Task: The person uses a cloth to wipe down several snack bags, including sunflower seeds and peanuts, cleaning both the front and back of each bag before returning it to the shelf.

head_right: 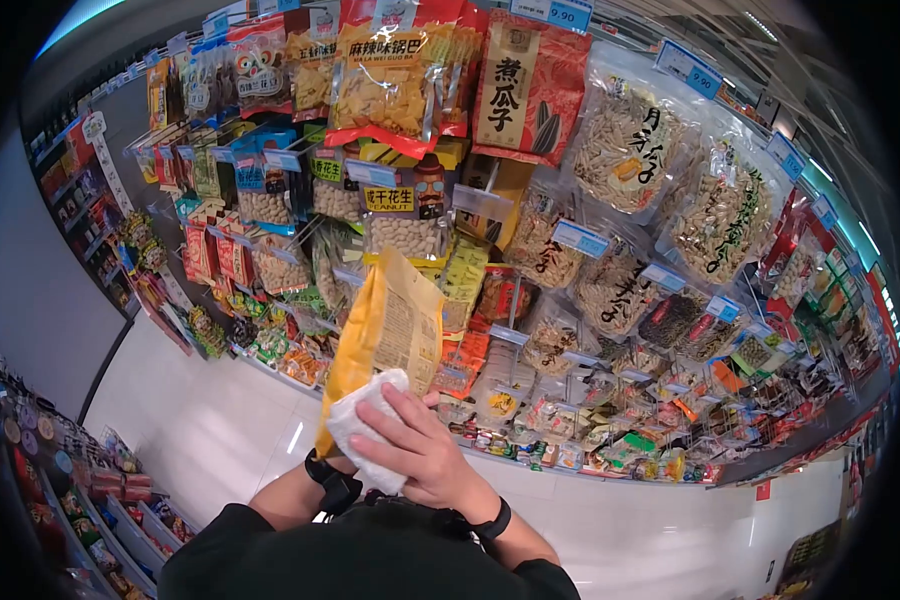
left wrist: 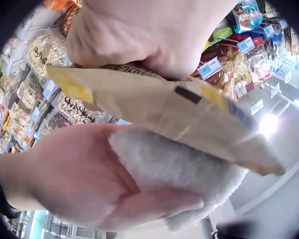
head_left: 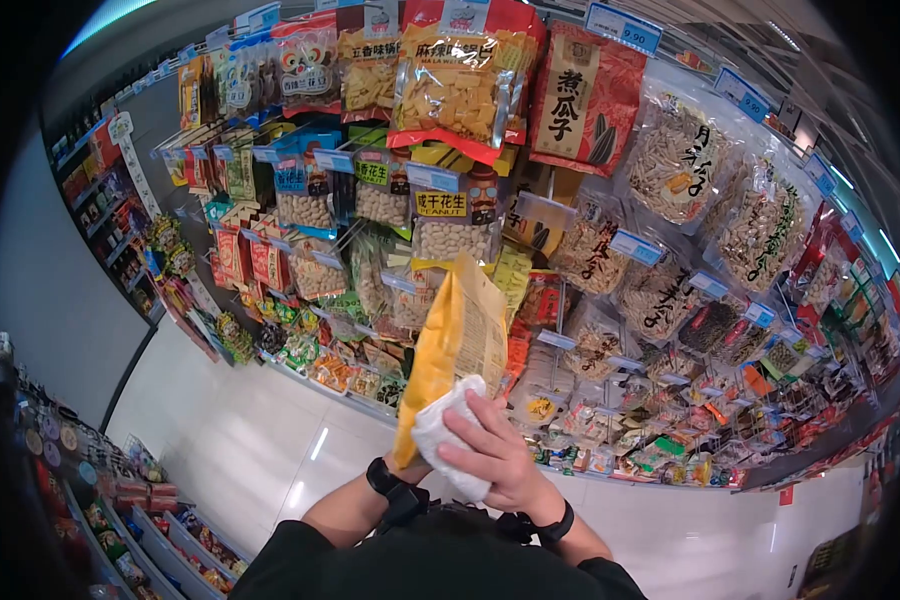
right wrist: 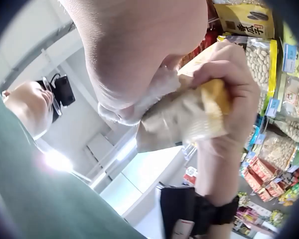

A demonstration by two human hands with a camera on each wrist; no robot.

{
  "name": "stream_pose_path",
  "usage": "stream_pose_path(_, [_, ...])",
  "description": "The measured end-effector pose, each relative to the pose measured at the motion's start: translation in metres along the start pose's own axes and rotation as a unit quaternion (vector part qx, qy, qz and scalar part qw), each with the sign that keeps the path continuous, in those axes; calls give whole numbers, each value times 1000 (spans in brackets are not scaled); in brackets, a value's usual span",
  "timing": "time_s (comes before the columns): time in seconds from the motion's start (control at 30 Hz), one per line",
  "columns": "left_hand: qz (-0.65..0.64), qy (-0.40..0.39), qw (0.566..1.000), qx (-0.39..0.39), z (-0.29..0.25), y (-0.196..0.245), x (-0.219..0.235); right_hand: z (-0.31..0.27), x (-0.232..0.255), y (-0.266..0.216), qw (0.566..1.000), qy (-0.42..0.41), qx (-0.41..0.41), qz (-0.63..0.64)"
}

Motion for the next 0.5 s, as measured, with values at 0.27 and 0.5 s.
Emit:
stream_pose_path(0.27, [-539,32,832,125,-15,44,-13,-10,8,22,985,9,14,-174])
stream_pose_path(0.5, [-470,-43,849,238,3,62,-49,5,51,43,972,165,-101,-134])
Point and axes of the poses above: each hand's wrist, its own z-axis towards the middle knuckle, its own x-axis out of the back of the hand, y = z × x, the point moved 7 cm from there along z, towards the middle knuckle, and after that the axes turned 7 degrees about z, right-handed, at the moved point
